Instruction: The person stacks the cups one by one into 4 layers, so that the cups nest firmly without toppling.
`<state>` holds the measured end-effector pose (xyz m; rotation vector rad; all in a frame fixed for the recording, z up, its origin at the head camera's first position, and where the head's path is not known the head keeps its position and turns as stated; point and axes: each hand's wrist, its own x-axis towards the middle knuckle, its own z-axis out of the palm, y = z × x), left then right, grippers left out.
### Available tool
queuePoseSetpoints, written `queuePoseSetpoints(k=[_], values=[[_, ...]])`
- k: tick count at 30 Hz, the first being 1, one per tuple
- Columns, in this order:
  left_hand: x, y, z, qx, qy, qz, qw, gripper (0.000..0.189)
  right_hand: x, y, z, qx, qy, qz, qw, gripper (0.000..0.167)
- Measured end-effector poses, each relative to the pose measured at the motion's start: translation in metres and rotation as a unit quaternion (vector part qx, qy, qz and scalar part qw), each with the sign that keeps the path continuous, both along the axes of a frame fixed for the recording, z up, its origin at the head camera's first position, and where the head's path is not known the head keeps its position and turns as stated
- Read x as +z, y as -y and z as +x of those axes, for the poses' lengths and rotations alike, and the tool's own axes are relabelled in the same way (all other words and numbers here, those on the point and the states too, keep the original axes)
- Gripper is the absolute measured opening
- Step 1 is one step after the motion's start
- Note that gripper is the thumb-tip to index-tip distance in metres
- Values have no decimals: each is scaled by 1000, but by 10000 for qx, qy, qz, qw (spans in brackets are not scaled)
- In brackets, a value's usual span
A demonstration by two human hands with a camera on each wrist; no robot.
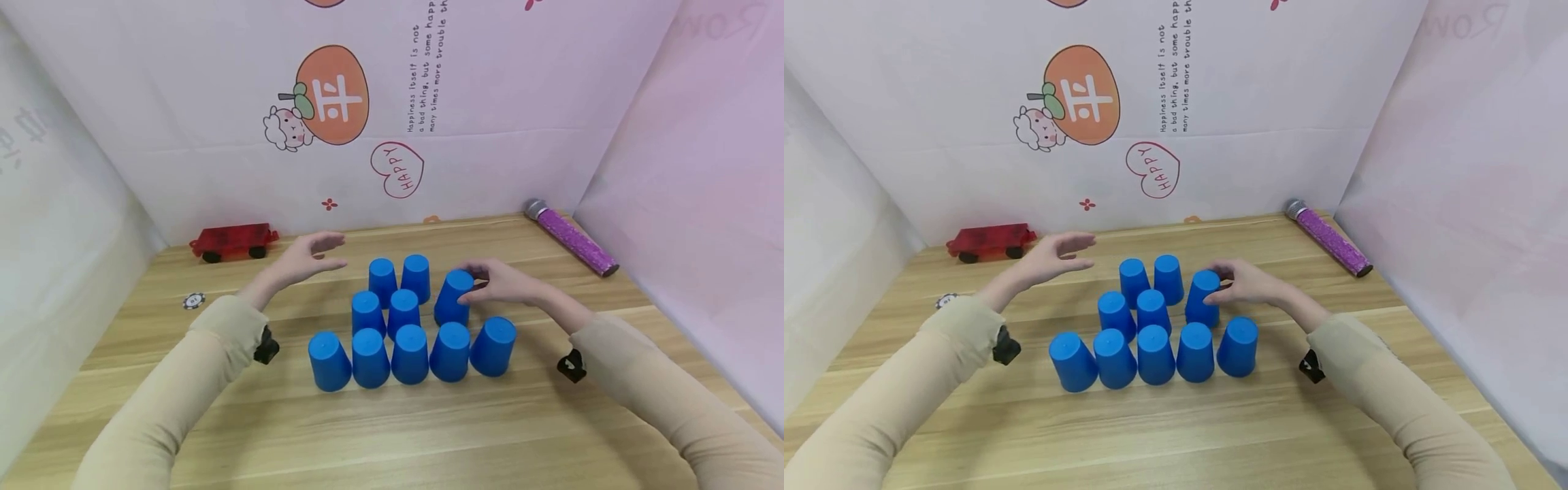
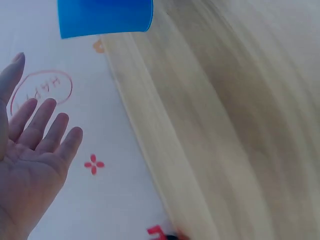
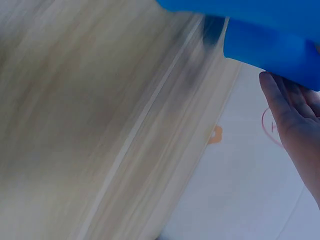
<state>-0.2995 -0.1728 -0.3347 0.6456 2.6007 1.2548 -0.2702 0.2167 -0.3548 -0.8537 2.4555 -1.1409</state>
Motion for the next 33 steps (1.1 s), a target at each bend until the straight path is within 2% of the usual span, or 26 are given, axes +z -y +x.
queuePoseSetpoints(k=[7,9,14,22,33], values=[[-17,27,29,253,164,602,9977,61,0,-16,-10,-775,-197,-12,9968,50],[-24,30,36,293,163,766,9965,59,-1,-18,-13,-928,-267,-6,9953,50],[-39,30,46,161,290,1081,9936,58,-4,-20,-24,-1098,-372,6,9933,51],[-55,24,50,-57,479,1338,9898,56,-8,-13,-36,-1226,-287,245,9917,59],[-66,10,48,-332,618,1307,9889,58,-19,2,-43,-850,-212,16,9962,56]])
